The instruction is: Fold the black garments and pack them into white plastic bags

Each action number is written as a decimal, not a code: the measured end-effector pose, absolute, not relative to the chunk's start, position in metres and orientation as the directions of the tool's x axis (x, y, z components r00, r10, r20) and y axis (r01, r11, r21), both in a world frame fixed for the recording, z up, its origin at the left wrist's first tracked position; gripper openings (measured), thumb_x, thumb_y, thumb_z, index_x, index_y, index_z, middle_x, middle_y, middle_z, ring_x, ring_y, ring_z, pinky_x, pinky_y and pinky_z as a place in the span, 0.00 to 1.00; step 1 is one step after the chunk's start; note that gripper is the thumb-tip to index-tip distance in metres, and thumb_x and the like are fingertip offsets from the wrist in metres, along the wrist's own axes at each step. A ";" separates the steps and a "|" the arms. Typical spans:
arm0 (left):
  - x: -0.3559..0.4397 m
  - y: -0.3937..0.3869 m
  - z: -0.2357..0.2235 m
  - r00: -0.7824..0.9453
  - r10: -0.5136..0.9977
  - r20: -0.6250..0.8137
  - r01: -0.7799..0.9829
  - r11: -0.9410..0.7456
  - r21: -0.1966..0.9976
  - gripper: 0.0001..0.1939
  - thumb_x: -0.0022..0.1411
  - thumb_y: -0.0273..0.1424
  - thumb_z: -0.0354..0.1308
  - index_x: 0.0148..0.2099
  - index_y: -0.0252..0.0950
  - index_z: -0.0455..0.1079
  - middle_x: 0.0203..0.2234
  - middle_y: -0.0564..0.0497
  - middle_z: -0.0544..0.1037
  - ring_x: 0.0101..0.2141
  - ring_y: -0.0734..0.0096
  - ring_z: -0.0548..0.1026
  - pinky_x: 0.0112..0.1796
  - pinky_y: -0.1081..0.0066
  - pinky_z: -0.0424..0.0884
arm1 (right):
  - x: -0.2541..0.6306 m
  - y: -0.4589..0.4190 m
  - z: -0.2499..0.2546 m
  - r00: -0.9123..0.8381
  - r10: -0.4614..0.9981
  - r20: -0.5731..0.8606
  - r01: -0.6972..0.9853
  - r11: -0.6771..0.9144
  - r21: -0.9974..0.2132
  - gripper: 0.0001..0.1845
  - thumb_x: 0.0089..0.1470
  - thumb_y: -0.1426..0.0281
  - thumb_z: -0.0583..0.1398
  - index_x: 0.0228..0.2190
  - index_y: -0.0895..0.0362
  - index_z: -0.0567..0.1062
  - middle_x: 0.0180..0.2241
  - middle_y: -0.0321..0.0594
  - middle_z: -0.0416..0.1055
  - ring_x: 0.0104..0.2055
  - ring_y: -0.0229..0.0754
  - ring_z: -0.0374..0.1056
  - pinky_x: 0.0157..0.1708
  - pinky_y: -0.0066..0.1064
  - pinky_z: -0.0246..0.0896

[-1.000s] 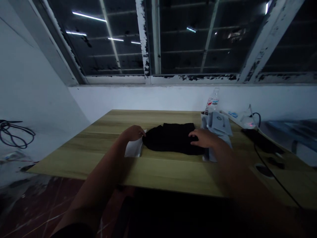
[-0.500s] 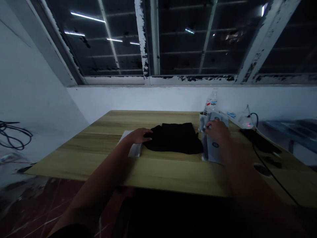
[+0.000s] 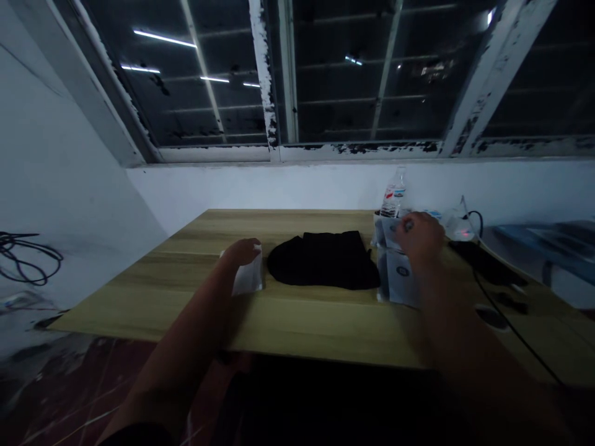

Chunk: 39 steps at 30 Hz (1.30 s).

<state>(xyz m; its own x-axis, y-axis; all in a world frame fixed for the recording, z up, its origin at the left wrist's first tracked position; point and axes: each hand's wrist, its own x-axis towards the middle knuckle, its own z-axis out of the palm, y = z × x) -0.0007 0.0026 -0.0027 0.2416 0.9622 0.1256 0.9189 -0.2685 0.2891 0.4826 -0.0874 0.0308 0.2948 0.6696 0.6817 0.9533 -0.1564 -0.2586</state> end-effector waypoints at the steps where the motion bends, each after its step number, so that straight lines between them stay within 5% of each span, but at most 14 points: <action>1: -0.004 0.002 -0.001 0.229 0.966 0.117 0.926 -0.253 0.279 0.17 0.54 0.34 0.64 0.48 0.43 0.79 0.44 0.45 0.84 0.48 0.50 0.81 0.54 0.57 0.74 | 0.484 -0.090 0.034 0.318 0.616 0.721 0.946 -0.154 -0.285 0.14 0.59 0.70 0.54 0.38 0.60 0.78 0.42 0.55 0.77 0.48 0.58 0.71 0.49 0.45 0.62; 6: -0.008 -0.005 0.013 0.187 0.979 0.078 0.949 -0.200 0.243 0.22 0.46 0.30 0.68 0.47 0.43 0.78 0.37 0.49 0.85 0.40 0.53 0.82 0.46 0.61 0.77 | 0.477 -0.108 0.056 0.366 0.293 0.883 0.928 -0.041 -0.371 0.12 0.63 0.67 0.51 0.41 0.57 0.73 0.44 0.59 0.74 0.51 0.61 0.69 0.51 0.51 0.61; 11: 0.031 -0.035 0.047 0.175 0.939 0.297 0.936 -0.252 0.246 0.19 0.65 0.37 0.58 0.57 0.41 0.74 0.50 0.44 0.81 0.50 0.54 0.79 0.54 0.59 0.73 | 0.437 -0.122 0.067 0.355 0.160 0.921 0.898 0.215 -0.383 0.11 0.66 0.61 0.49 0.37 0.52 0.67 0.41 0.54 0.72 0.49 0.57 0.69 0.53 0.50 0.62; 13: 0.063 -0.058 0.068 0.233 0.786 0.572 0.843 -0.457 0.284 0.18 0.68 0.39 0.56 0.56 0.39 0.75 0.49 0.43 0.80 0.51 0.55 0.78 0.56 0.59 0.72 | 0.417 -0.122 0.063 0.403 0.215 0.890 0.796 0.398 -0.457 0.11 0.66 0.59 0.50 0.36 0.51 0.66 0.39 0.50 0.71 0.47 0.53 0.70 0.52 0.46 0.64; 16: 0.114 -0.092 0.099 0.414 0.571 0.710 0.633 -0.740 0.226 0.18 0.69 0.42 0.57 0.54 0.38 0.76 0.47 0.44 0.81 0.50 0.56 0.77 0.55 0.58 0.71 | 0.390 -0.117 0.052 0.417 0.406 0.813 0.513 0.633 -0.580 0.14 0.62 0.53 0.55 0.35 0.50 0.65 0.37 0.43 0.70 0.43 0.48 0.70 0.48 0.41 0.66; 20: 0.163 -0.114 0.120 0.532 0.539 0.653 0.449 -0.834 0.321 0.15 0.63 0.42 0.67 0.44 0.36 0.79 0.38 0.47 0.84 0.39 0.62 0.81 0.44 0.64 0.75 | 0.371 -0.116 0.038 0.305 0.659 0.688 0.090 0.699 -0.709 0.19 0.56 0.49 0.64 0.35 0.50 0.67 0.36 0.37 0.70 0.36 0.43 0.67 0.37 0.33 0.65; 24: 0.178 -0.115 0.117 0.571 0.601 0.559 0.378 -0.797 0.471 0.08 0.62 0.36 0.68 0.40 0.37 0.80 0.31 0.51 0.84 0.31 0.69 0.80 0.33 0.72 0.72 | 0.368 -0.117 0.033 0.183 0.795 0.578 -0.137 0.603 -0.786 0.19 0.53 0.51 0.68 0.34 0.49 0.69 0.32 0.32 0.68 0.31 0.39 0.64 0.30 0.29 0.60; 29: 0.178 -0.113 0.117 0.586 0.563 0.582 0.391 -0.826 0.405 0.06 0.64 0.32 0.65 0.41 0.37 0.81 0.31 0.51 0.84 0.31 0.70 0.79 0.33 0.73 0.70 | 0.369 -0.118 0.034 0.155 0.836 0.527 -0.197 0.549 -0.812 0.20 0.50 0.52 0.70 0.33 0.50 0.71 0.31 0.32 0.69 0.30 0.39 0.64 0.30 0.29 0.60; 39: 0.183 -0.101 0.111 0.520 0.670 0.531 0.386 -0.738 0.553 0.08 0.62 0.36 0.65 0.37 0.37 0.82 0.28 0.51 0.84 0.29 0.70 0.79 0.32 0.73 0.68 | 0.357 -0.116 0.029 0.189 0.854 0.485 -0.172 0.515 -0.840 0.20 0.50 0.51 0.69 0.33 0.50 0.70 0.28 0.31 0.67 0.28 0.38 0.62 0.29 0.29 0.57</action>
<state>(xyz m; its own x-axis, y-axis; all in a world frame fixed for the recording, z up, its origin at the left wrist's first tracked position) 0.1834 -0.1010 0.1112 0.5197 0.6695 0.5307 0.3862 -0.7382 0.5532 0.3566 -0.1160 0.0290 0.1893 0.8538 0.4850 -0.1718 0.5151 -0.8397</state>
